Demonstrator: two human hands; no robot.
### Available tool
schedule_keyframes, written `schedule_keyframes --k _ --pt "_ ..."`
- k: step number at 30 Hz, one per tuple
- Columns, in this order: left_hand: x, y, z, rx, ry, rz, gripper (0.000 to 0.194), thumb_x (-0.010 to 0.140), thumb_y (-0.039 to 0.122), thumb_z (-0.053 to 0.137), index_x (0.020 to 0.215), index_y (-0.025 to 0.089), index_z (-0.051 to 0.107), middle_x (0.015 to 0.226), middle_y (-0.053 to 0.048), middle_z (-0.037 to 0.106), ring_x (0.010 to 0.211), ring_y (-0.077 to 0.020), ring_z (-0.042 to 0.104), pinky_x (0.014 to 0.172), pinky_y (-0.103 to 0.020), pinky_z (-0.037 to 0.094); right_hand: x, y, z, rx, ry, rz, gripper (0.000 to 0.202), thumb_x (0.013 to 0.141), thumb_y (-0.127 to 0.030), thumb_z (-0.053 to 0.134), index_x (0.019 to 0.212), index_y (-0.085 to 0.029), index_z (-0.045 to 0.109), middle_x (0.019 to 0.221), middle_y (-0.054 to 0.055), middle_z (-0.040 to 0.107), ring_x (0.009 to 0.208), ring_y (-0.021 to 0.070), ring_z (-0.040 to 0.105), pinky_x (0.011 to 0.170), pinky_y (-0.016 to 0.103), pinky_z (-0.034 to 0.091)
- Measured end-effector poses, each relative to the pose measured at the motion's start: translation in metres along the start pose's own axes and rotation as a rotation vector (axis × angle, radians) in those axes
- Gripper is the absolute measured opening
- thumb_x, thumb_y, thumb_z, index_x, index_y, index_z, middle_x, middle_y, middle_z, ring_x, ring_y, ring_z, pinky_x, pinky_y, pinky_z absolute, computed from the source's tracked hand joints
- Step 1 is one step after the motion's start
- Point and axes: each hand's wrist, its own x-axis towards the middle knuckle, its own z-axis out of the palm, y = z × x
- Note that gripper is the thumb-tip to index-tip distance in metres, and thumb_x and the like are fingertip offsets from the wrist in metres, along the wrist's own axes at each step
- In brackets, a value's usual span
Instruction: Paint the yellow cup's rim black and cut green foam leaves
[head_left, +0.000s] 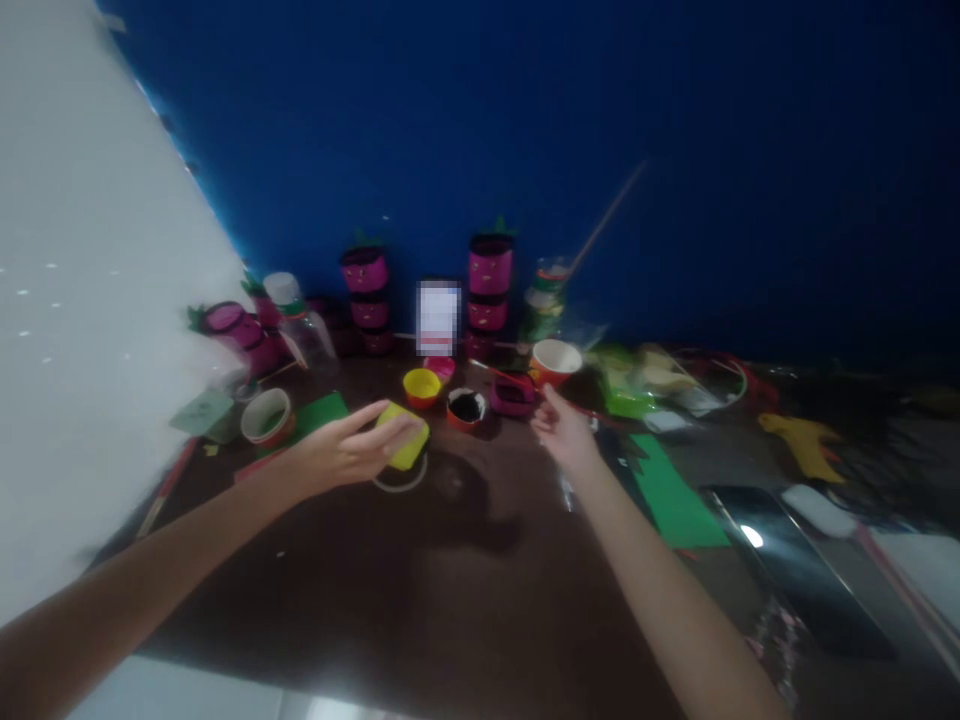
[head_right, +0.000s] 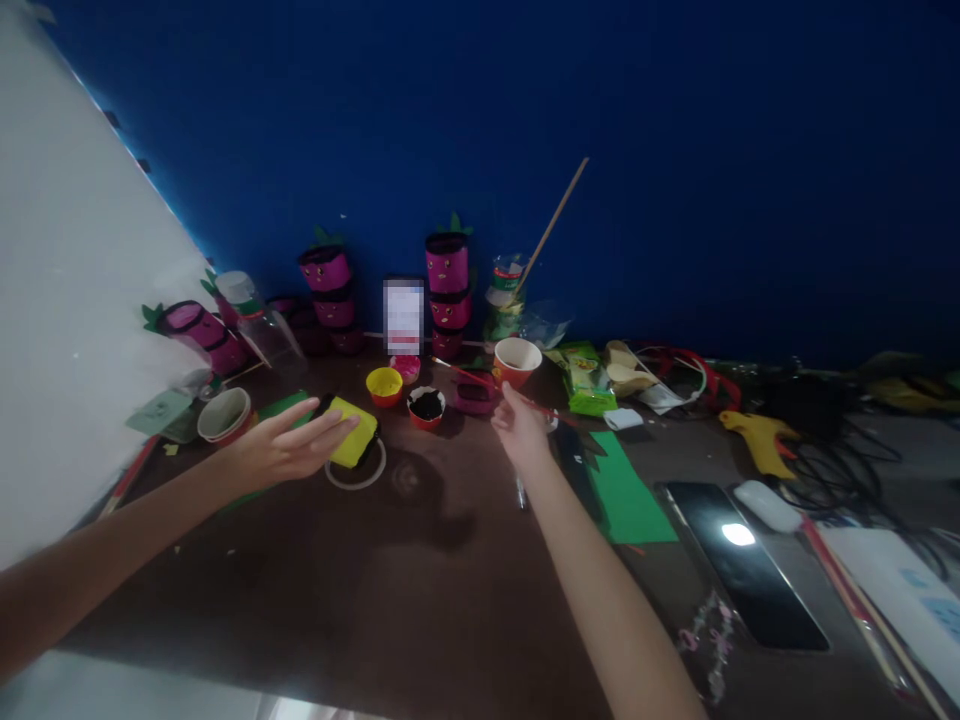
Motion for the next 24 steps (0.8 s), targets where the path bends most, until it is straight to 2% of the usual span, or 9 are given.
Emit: schedule_keyframes --k 4,10,14,17,20,24 --pt "0.006 0.001 -0.002 -0.067 -0.050 -0.015 0.049 0.082 0.004 0.044 0.126 0.024 0.049 0.123 0.002 0.057 0.119 -0.0093 0.045 0.107 -0.023 0.035 -0.005 0.001 -0.005 -0.016 -0.022 -0.009 0.035 0.052 -0.018 0.082 0.059 -0.016 0.048 0.044 -0.010 0.040 0.036 0.0007 0.034 0.029 0.011 0.023" --pt "0.000 -0.001 0.006 -0.120 -0.047 0.001 0.050 0.082 -0.001 0.039 0.125 0.021 0.050 0.129 0.000 0.053 0.123 -0.0113 0.043 0.110 -0.028 0.032 -0.016 0.000 -0.012 -0.051 -0.051 -0.089 0.040 0.044 -0.018 0.084 0.056 -0.015 0.046 0.046 -0.010 0.040 0.038 0.0004 0.033 0.031 0.011 0.022" --pt "-0.006 -0.022 0.007 -0.085 -0.147 0.044 0.054 0.082 -0.003 0.033 0.132 0.018 0.041 0.135 -0.001 0.046 0.127 -0.0109 0.038 0.115 -0.033 0.022 -0.030 0.000 -0.015 -0.094 -0.044 -0.175 0.035 0.048 -0.021 0.083 0.060 -0.014 0.051 0.047 -0.008 0.043 0.039 0.0010 0.036 0.033 0.012 0.023" --pt "-0.004 -0.046 0.008 -0.146 -0.254 0.024 0.064 0.079 -0.007 0.030 0.137 0.021 0.032 0.140 -0.001 0.039 0.131 -0.0132 0.032 0.116 -0.040 0.018 -0.045 0.002 -0.020 -0.144 0.029 -0.296 0.036 0.049 -0.025 0.083 0.068 -0.015 0.053 0.046 -0.009 0.044 0.039 0.0021 0.037 0.035 0.013 0.024" --pt "0.005 -0.063 0.020 -0.174 -0.271 0.011 0.065 0.077 -0.008 0.028 0.135 0.021 0.036 0.141 -0.003 0.038 0.133 -0.0160 0.029 0.115 -0.047 0.017 -0.062 0.005 -0.025 -0.198 0.068 -0.360 0.037 0.052 -0.027 0.081 0.074 -0.017 0.053 0.048 -0.009 0.047 0.040 0.0030 0.039 0.037 0.014 0.028" --pt "0.021 -0.063 0.056 -0.235 -0.199 -0.009 0.063 0.073 -0.010 0.034 0.125 0.020 0.050 0.135 -0.005 0.046 0.131 -0.0183 0.034 0.115 -0.048 0.015 -0.081 0.008 -0.028 -0.308 0.036 -0.430 0.035 0.060 -0.029 0.076 0.082 -0.019 0.051 0.050 -0.009 0.049 0.042 0.0051 0.043 0.040 0.016 0.033"
